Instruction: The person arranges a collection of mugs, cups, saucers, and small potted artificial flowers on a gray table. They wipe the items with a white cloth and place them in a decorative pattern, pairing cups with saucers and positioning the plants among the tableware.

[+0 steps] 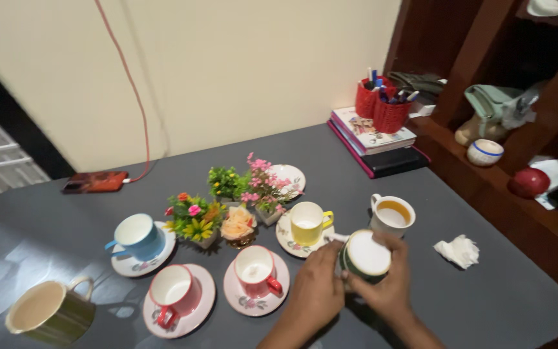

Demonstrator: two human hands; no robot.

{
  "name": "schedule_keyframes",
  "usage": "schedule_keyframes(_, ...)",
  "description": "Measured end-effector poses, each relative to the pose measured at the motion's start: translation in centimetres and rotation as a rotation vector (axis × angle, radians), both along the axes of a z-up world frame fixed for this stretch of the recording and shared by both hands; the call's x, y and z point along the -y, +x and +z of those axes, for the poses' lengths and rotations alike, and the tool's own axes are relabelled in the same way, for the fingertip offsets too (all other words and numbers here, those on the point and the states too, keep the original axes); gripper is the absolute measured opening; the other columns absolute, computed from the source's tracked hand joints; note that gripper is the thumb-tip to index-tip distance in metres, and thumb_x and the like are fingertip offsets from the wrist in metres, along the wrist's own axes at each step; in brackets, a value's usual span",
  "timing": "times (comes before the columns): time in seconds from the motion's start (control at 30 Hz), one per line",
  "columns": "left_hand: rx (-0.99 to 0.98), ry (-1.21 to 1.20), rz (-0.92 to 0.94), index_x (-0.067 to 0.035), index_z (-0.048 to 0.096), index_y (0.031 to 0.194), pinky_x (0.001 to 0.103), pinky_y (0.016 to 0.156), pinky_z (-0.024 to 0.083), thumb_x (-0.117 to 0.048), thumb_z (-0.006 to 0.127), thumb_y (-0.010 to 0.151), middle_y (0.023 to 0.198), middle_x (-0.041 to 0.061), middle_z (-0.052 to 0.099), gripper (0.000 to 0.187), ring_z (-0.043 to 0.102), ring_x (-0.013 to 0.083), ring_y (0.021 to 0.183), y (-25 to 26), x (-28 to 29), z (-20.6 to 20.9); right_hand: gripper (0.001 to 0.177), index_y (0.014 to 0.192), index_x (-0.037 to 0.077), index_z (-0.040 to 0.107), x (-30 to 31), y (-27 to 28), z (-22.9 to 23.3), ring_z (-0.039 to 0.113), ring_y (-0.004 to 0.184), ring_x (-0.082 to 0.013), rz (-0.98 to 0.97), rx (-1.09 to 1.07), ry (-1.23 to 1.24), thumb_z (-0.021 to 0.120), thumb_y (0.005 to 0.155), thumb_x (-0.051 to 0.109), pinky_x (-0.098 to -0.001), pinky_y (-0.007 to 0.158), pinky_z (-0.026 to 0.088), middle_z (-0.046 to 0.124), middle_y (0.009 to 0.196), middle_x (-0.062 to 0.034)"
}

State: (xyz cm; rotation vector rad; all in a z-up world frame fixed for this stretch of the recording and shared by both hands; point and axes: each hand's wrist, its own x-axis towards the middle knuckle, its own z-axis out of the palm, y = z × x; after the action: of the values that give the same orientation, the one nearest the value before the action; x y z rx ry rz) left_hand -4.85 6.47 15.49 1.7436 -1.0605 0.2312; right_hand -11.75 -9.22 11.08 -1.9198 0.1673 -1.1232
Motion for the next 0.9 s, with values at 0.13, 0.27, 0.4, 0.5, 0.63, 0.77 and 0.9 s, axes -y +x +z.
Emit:
schedule_keyframes(0.13,-0.350,-0.043,0.093,-0.007,0.067,0.121,0.041,0.085,0.059,-0.003,0.061,0.084,0.119,0.014,0.071,0.038,0.071,0.0316,0.107,1.4,-4.7,3.8,0.087,0.134,0.001,0.040,-0.9,1.6,3.6,0.059,0.117,-0.0233,0.083,0.099,-0.053,0.087,0.061,0.009,-0.0367,0.104,0.047,0.055,0.126,-0.0142)
schedule_keyframes(0.27,0.048,-0.171,0.612,-0.004,0.070,0.112,0.044,0.100,0.048,-0.004,0.071,0.079,0.118,0.016,0.071,0.033,0.065,0.0337,0.114,5.9,-14.5,4.7,0.086,0.139,0.004,0.041,-4.3,3.6,6.0,0.056,0.120,-0.0210,0.200,0.182,0.115,0.085,0.065,0.006,-0.0356,0.107,0.047,0.051,0.128,-0.0115)
schedule_keyframes(0.4,0.211,-0.008,1.302,-0.009,0.068,0.121,0.053,0.109,0.037,-0.011,0.080,0.074,0.140,0.015,0.056,0.048,0.050,0.0380,0.133,7.6,-24.4,3.8,0.085,0.141,0.007,0.041,-9.1,5.2,7.5,0.059,0.118,-0.0202,0.474,0.223,0.335,0.083,0.067,0.004,-0.0358,0.105,0.051,0.054,0.127,-0.0103)
schedule_keyframes(0.5,-0.101,0.048,1.557,-0.015,0.062,0.132,0.058,0.105,0.032,-0.018,0.089,0.067,0.154,0.018,0.036,0.071,0.035,0.0417,0.140,8.5,-28.2,1.5,0.087,0.139,0.008,0.041,-12.9,6.2,8.3,0.061,0.118,-0.0208,0.563,0.176,0.298,0.084,0.064,0.004,-0.0356,0.103,0.052,0.058,0.127,-0.0107)
schedule_keyframes(0.63,-0.445,0.142,1.520,-0.020,0.053,0.137,0.056,0.106,0.038,-0.023,0.095,0.062,0.161,0.017,0.024,0.086,0.030,0.0403,0.144,10.8,-32.0,-2.2,0.087,0.139,0.007,0.039,-16.8,7.2,8.1,0.057,0.127,-0.0216,0.696,0.175,0.245,0.084,0.065,0.004,-0.0364,0.107,0.051,0.054,0.134,-0.0117)
schedule_keyframes(0.77,-0.351,0.028,1.455,-0.017,0.044,0.144,0.050,0.111,0.043,-0.020,0.096,0.062,0.159,0.022,0.034,0.097,0.043,0.0438,0.140,11.6,-33.7,-6.0,0.089,0.142,0.007,0.039,-18.8,8.0,7.1,0.056,0.127,-0.0223,0.722,0.185,0.205,0.085,0.065,0.002,-0.0366,0.109,0.048,0.052,0.133,-0.0125)
schedule_keyframes(0.9,-0.347,-0.306,1.345,-0.014,0.019,0.158,0.048,0.111,0.041,-0.017,0.092,0.060,0.149,0.021,0.051,0.122,0.053,0.0423,0.132,11.8,-34.1,-8.2,0.087,0.139,0.007,0.041,-19.9,8.1,6.1,0.060,0.123,-0.0229,0.757,0.105,0.343,0.085,0.064,0.003,-0.0377,0.104,0.052,0.055,0.130,-0.0132)
